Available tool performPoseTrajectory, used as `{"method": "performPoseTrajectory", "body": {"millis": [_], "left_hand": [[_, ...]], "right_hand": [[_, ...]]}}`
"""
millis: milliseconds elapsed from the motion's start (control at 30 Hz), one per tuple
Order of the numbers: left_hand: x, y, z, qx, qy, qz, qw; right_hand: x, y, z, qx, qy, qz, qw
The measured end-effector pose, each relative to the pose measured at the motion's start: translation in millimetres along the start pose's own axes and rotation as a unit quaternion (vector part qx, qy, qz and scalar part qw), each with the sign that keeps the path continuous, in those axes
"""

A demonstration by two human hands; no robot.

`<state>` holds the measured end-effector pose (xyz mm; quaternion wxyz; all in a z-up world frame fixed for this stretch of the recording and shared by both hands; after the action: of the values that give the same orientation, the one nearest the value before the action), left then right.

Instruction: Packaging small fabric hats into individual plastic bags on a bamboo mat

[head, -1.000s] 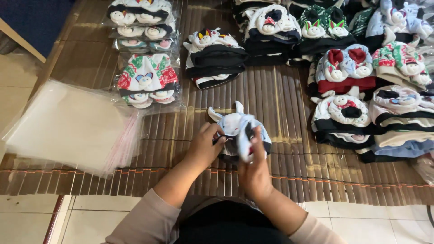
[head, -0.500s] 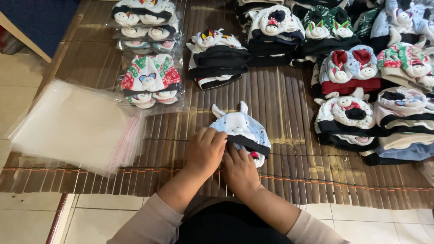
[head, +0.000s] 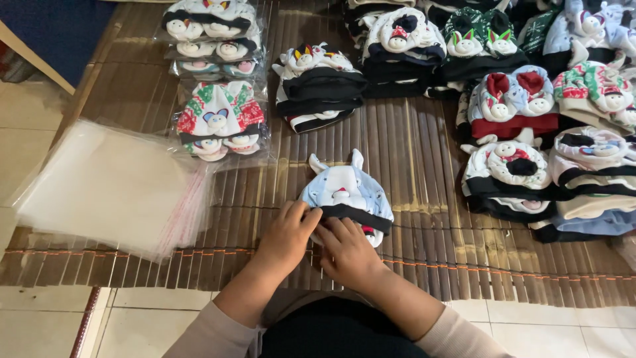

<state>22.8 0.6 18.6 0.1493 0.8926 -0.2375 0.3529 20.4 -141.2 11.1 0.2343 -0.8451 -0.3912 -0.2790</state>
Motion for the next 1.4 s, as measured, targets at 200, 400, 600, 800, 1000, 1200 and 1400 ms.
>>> {"method": "performPoseTrajectory", "body": {"millis": [200, 400, 600, 800, 1000, 1200, 1400], "left_hand": [[-18, -7, 6, 0.048, -0.035, -0.010, 0.998], [-38, -6, 29, 0.061, -0.025, -0.064, 0.996], [-31, -10, 33, 0.039, -0.024, -0.026, 0.999], [-36, -15, 35, 0.087, -0.012, -0.037, 0.995], [-20, -2, 27, 0.020, -0.041, -0.001, 0.999], [-33, -11, 47, 0.026, -0.030, -0.005, 0.999], [-31, -5, 48, 0.025, -0.045, 0.021, 0.998]], "right_hand": [[-25, 45, -32, -0.075, 0.073, -0.010, 0.994], [-44, 77, -43, -0.122, 0.019, 0.035, 0.992], [-40, 85, -51, -0.105, -0.013, 0.007, 0.994], [-40, 88, -57, -0.041, -0.020, 0.012, 0.999], [-51, 91, -49, -0.085, -0.022, -0.022, 0.996], [-49, 93, -61, -0.141, 0.011, -0.043, 0.989], [-56, 97, -59, -0.228, -0.018, -0.025, 0.973]]}}
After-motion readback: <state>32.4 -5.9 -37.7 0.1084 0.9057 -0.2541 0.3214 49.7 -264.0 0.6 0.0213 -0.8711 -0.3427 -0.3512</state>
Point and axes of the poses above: each hand's wrist, its own x-axis towards the middle knuckle, its own z-axis out of the palm, y = z × x, the point moved 4 cm from there along x, towards the middle knuckle, and after that the axes turned 4 degrees about y, right-handed, at the moved point
